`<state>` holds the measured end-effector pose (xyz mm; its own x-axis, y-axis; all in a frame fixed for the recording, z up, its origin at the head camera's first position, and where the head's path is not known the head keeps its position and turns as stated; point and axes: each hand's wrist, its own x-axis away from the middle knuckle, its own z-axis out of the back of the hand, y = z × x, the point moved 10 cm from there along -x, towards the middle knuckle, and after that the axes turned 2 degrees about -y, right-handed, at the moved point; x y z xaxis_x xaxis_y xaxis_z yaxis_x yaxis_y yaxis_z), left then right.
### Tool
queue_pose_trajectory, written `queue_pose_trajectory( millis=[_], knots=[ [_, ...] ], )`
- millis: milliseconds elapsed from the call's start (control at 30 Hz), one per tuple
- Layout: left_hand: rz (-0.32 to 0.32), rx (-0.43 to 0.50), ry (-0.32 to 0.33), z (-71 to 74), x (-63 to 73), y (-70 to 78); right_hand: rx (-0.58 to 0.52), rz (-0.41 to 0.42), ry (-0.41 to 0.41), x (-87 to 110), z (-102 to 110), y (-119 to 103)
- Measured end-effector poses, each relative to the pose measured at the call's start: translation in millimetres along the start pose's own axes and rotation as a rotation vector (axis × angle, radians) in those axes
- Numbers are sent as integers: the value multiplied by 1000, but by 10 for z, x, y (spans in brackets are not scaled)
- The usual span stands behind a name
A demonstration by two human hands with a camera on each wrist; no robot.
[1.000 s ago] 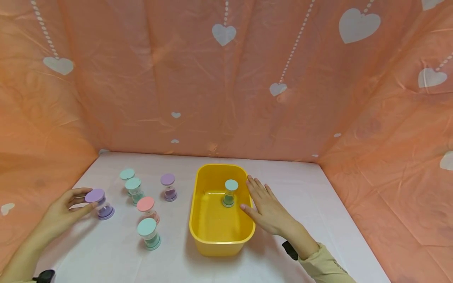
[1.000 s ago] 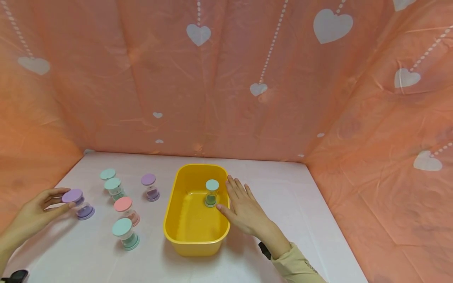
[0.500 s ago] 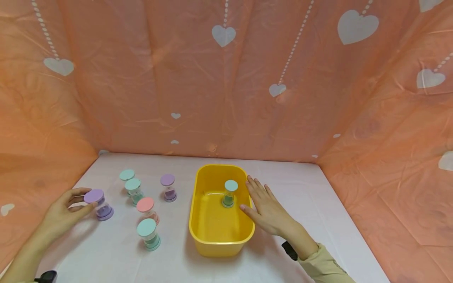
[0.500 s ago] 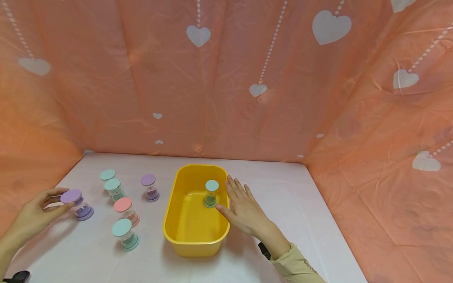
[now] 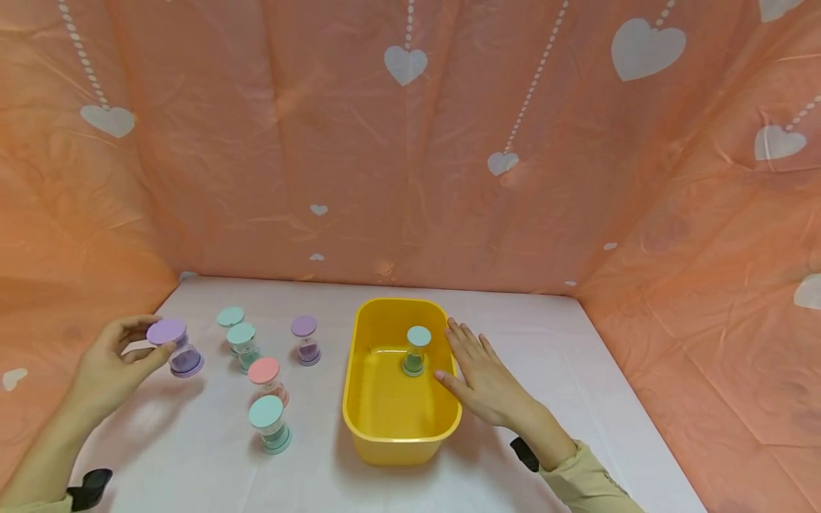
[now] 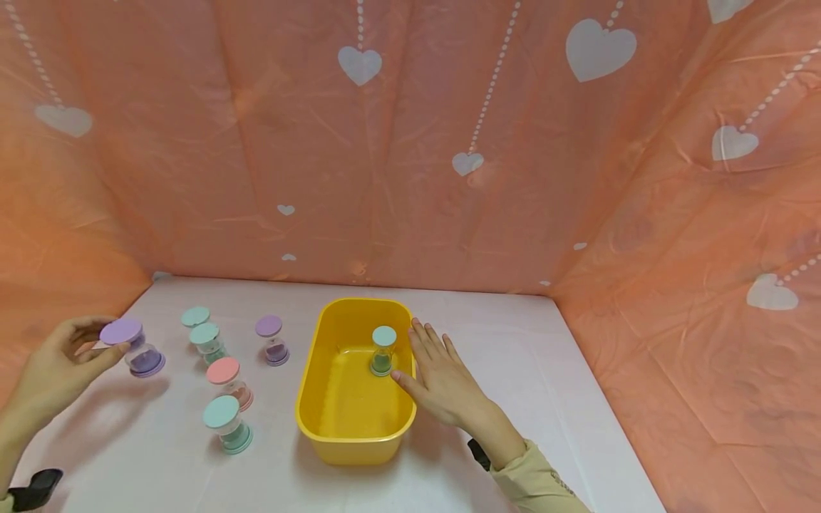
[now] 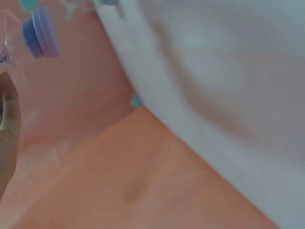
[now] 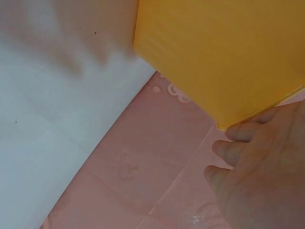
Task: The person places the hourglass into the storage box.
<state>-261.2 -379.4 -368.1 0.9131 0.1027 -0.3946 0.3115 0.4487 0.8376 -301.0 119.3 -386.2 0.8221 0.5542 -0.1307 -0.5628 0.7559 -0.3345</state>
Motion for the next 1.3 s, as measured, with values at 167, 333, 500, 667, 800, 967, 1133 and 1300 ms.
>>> queue_pose_trajectory(
  millis=[167,333,500,667,800,967,1133,1300],
  knots=[
    [-81,3,-16,-125,-120,278,3,-1,0,4,0,4],
    [-172,5,-52,-310,-281,597,10,-6,-5,7,2,14],
    [-280,7,-103,-554,-437,921,8,-11,-12,15,-4,25],
    [-324,-22,-179,-847,-570,1167,3,-12,-13,13,-11,33],
    [-319,-25,-246,-1083,-652,1314,10,-5,-11,9,-12,29],
    [-277,-16,-346,-1385,-741,1444,16,4,0,1,7,18],
    [-242,31,-431,-1659,-806,1541,14,5,2,-4,13,14],
    [-245,54,-493,-1922,-850,1603,10,1,-8,-9,2,15]
  ],
)
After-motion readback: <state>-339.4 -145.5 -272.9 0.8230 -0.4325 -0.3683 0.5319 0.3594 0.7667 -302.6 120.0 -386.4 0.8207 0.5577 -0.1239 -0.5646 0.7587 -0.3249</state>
